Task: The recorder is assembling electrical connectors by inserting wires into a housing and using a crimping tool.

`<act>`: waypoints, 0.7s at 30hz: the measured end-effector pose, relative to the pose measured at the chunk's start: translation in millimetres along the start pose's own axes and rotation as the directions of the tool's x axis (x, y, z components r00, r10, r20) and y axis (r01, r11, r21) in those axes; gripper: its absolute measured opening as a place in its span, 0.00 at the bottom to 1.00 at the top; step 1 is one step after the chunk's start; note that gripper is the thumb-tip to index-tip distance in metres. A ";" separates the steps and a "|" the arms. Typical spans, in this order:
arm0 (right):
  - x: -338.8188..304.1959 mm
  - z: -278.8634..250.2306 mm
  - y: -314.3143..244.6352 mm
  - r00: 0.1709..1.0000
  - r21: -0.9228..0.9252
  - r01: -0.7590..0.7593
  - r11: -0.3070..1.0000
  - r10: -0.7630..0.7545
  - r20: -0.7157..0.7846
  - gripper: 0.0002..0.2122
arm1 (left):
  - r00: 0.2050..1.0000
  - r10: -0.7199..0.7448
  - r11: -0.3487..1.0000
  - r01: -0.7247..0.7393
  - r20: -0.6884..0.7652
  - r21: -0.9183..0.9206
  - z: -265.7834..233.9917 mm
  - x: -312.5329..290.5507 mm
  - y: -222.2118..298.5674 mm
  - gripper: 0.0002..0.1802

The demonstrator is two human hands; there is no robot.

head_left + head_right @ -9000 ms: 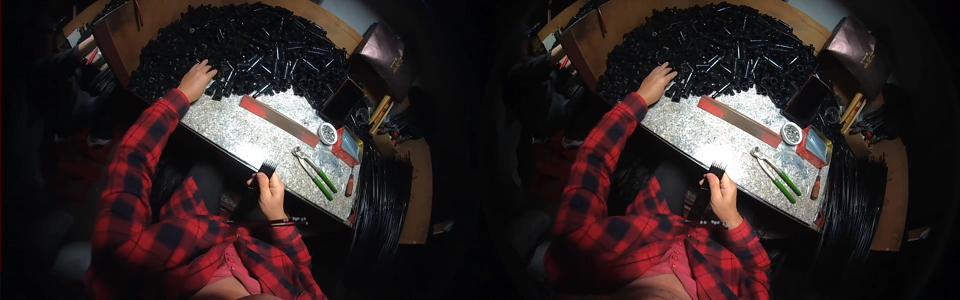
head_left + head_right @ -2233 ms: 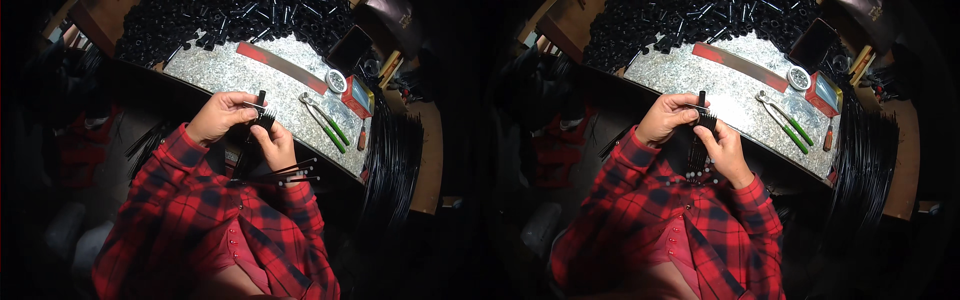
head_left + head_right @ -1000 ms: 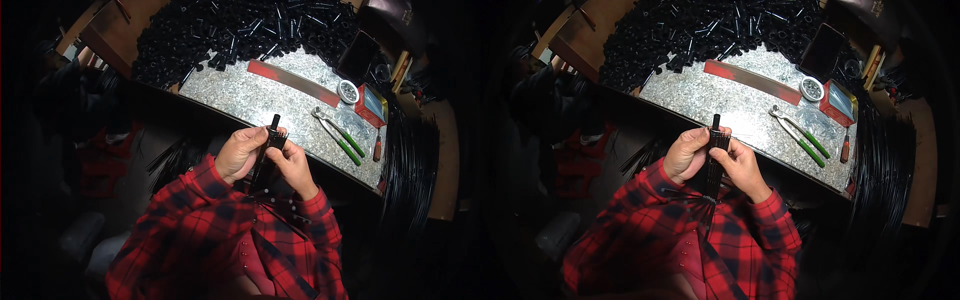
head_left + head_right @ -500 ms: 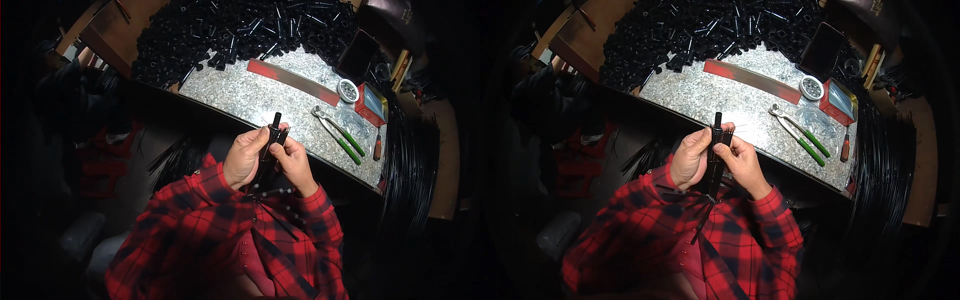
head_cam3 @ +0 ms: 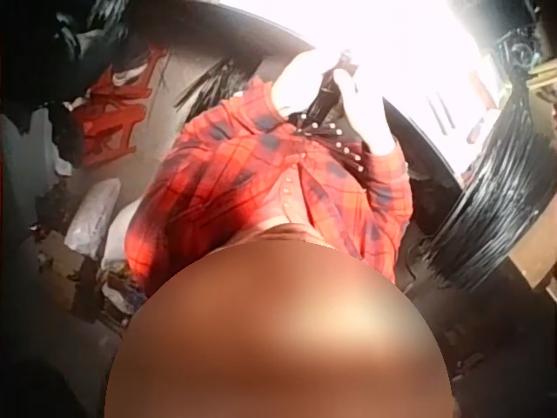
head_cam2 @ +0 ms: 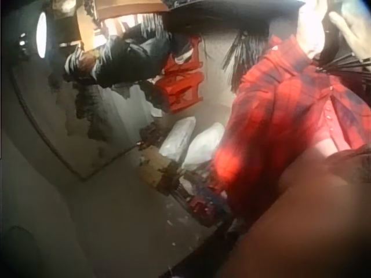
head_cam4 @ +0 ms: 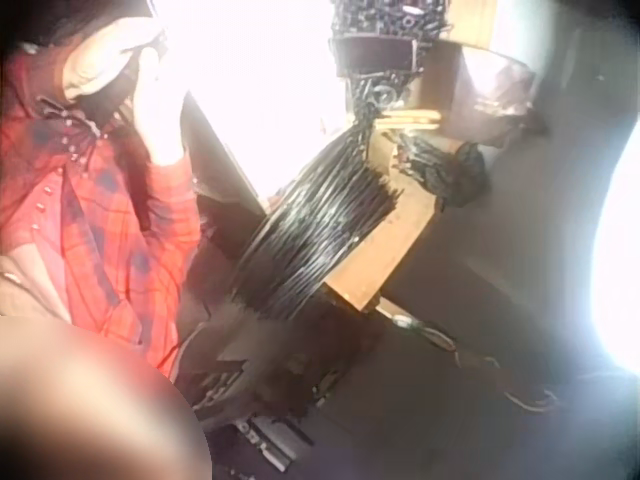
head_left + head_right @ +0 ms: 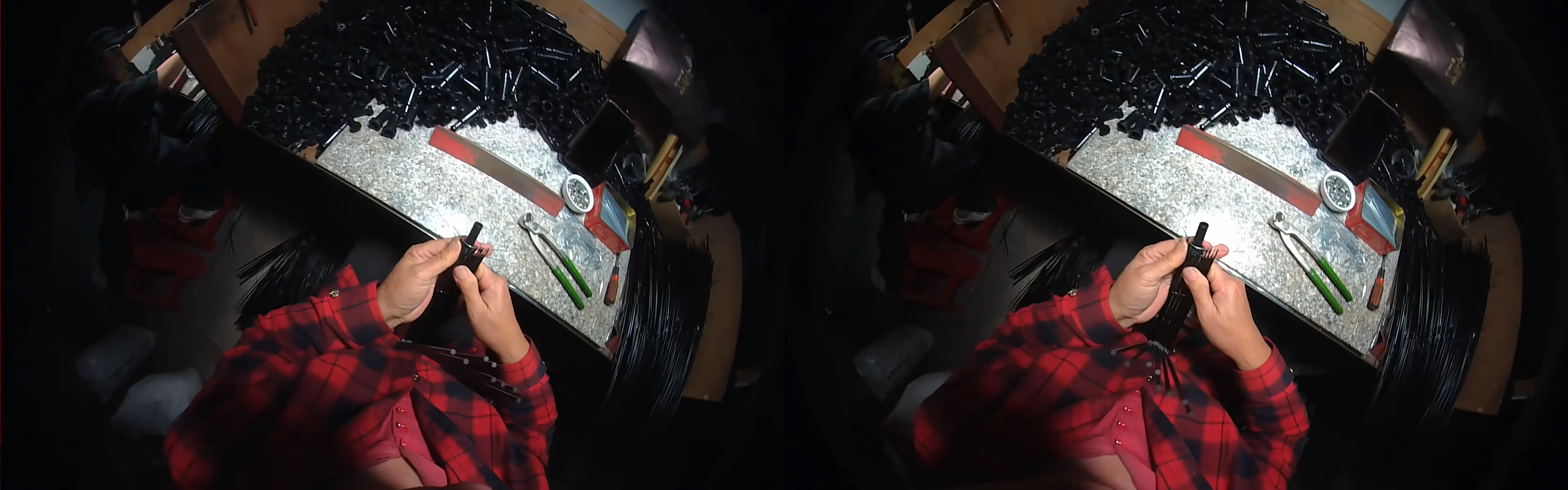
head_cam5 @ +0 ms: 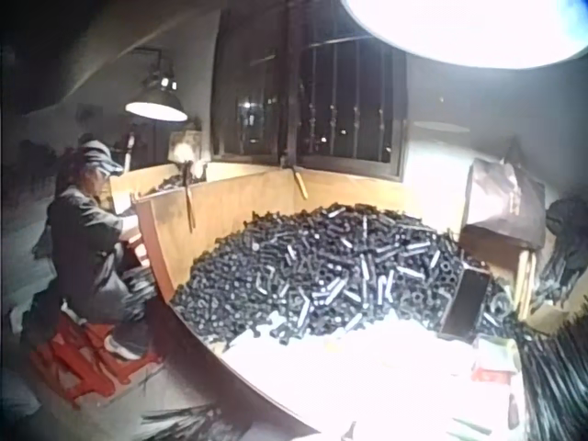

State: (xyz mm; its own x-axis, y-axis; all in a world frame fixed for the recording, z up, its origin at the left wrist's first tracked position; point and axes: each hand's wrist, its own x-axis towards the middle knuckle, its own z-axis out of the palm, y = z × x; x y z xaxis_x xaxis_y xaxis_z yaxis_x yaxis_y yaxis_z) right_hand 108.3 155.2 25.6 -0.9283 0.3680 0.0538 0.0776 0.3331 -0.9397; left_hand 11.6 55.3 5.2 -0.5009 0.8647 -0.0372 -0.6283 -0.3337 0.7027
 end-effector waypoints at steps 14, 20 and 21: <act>-7.0 -0.9 18.8 0.984 0.048 -0.177 0.983 0.175 0.031 0.18 | 0.987 -0.052 0.997 0.060 0.150 -0.048 -5.9 6.1 -1.7 0.19; -2.6 -31.6 -1.6 0.967 -0.259 0.032 0.965 0.035 0.251 0.13 | 0.987 -0.033 0.999 0.034 0.156 -0.006 -14.9 5.4 -2.4 0.20; -2.0 -40.3 -10.8 0.944 -0.308 0.060 0.950 0.047 0.327 0.12 | 0.972 -0.077 0.992 0.097 0.221 -0.082 -14.0 4.8 1.9 0.21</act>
State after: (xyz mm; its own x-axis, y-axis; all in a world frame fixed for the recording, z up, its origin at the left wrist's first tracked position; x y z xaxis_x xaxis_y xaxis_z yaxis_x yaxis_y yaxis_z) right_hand 124.0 185.8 49.3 -0.9915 0.0787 -0.1037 0.1302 0.6052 -0.7853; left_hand -0.3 53.6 -3.6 -0.3072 0.9493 0.0670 -0.7207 -0.2780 0.6350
